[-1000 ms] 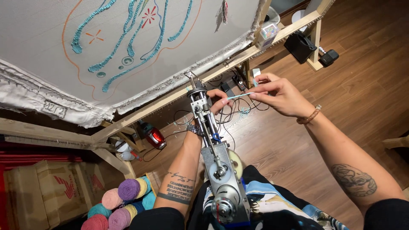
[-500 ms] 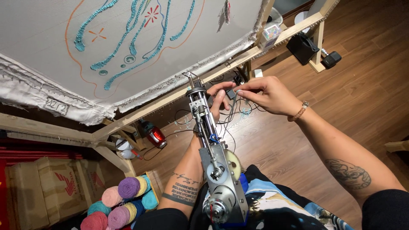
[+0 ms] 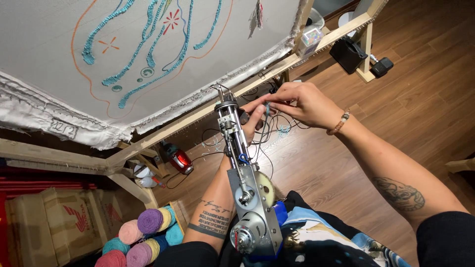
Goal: Threading a tufting gun and applying yarn to a rug backing on a vertical frame.
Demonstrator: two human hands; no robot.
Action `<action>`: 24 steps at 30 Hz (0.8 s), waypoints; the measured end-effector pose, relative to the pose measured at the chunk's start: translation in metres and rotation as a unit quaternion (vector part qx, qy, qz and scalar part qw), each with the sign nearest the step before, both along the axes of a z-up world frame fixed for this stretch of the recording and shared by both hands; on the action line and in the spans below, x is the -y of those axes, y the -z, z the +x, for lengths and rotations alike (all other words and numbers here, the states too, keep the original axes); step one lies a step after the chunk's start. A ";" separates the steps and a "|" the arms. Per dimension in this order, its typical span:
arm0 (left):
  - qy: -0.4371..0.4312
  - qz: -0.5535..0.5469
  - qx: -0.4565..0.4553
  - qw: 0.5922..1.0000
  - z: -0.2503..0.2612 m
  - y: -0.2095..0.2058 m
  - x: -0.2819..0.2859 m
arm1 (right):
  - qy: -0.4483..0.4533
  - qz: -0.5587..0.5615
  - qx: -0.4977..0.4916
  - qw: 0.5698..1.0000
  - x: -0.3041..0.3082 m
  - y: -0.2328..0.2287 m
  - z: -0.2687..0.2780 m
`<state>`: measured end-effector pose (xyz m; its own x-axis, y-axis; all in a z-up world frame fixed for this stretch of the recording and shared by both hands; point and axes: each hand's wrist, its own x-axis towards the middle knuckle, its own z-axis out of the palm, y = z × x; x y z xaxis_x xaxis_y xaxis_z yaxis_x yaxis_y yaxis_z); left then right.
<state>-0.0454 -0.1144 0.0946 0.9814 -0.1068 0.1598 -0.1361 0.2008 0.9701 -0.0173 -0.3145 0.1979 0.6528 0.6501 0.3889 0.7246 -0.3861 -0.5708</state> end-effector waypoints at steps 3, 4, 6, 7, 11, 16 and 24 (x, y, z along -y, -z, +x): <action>0.016 -0.004 0.035 0.999 0.008 0.018 -0.001 | -0.009 0.023 -0.019 1.000 -0.002 -0.003 -0.002; 0.042 -0.021 0.059 0.997 0.010 0.024 0.000 | -0.007 0.037 -0.041 0.998 -0.002 -0.005 -0.004; 0.031 -0.003 0.052 0.998 0.009 0.024 -0.001 | 0.007 0.038 -0.087 0.995 0.002 0.001 -0.001; 0.021 0.016 0.045 0.999 0.009 0.023 -0.002 | 0.022 0.038 -0.133 0.990 0.004 0.003 0.001; 0.011 0.016 0.012 1.000 0.001 0.013 -0.004 | 0.016 0.040 -0.168 0.985 0.018 0.004 0.007; -0.020 0.092 0.018 0.995 0.005 0.022 -0.006 | 0.001 0.047 -0.117 0.992 0.028 0.001 0.010; -0.003 0.075 0.061 0.995 -0.007 -0.009 0.001 | 0.012 0.004 -0.097 0.995 0.018 -0.006 0.001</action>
